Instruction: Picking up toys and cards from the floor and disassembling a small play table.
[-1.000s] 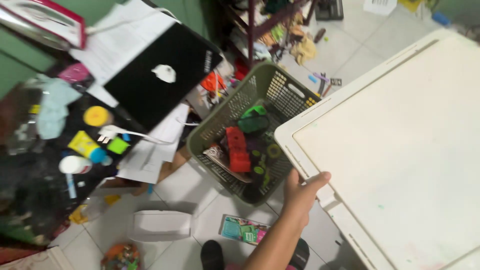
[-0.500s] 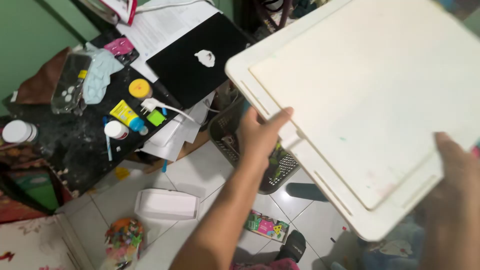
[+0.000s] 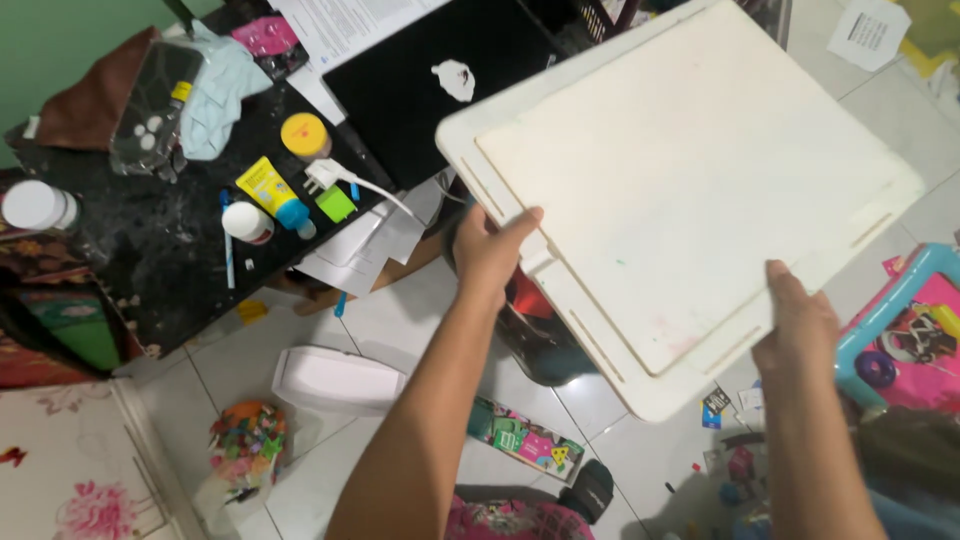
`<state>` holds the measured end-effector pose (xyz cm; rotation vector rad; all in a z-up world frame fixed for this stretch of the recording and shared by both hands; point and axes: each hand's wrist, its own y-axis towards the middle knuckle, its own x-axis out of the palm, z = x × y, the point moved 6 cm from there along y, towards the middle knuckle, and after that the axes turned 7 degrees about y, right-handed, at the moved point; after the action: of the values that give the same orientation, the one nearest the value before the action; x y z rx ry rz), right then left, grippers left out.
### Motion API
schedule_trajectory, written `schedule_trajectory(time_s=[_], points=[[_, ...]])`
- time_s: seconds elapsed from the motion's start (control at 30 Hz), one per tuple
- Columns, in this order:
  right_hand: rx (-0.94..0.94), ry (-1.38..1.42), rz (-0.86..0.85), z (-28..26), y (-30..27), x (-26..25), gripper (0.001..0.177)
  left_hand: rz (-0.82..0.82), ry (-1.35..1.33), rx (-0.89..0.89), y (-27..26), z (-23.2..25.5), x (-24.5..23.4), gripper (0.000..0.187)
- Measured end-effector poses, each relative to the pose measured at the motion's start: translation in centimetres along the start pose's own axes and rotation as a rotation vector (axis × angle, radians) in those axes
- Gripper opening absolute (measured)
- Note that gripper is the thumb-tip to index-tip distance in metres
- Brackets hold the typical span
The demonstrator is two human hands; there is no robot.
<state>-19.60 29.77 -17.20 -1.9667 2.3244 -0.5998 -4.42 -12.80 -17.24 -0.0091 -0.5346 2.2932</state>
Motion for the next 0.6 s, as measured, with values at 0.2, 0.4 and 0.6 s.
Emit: schedule_trajectory(time_s=[0.2,0.4,0.6], points=[[0.024,0.081,-0.052,8.9,2.6,-0.9,0.038,0.011,0.127,-0.109,2.8,-4.3,-1.9,0.063],[0.077,0.019,-0.088,16.7,6.0,-4.8,0.05,0.016,0.108,-0.152,6.8,-16.4,-3.1,0.065],[0.303,-0.095,0.063,28.0,10.1,-6.6,0.06,0.037,-0.019,-0.237,10.6,-25.8,-5.8,0.072]])
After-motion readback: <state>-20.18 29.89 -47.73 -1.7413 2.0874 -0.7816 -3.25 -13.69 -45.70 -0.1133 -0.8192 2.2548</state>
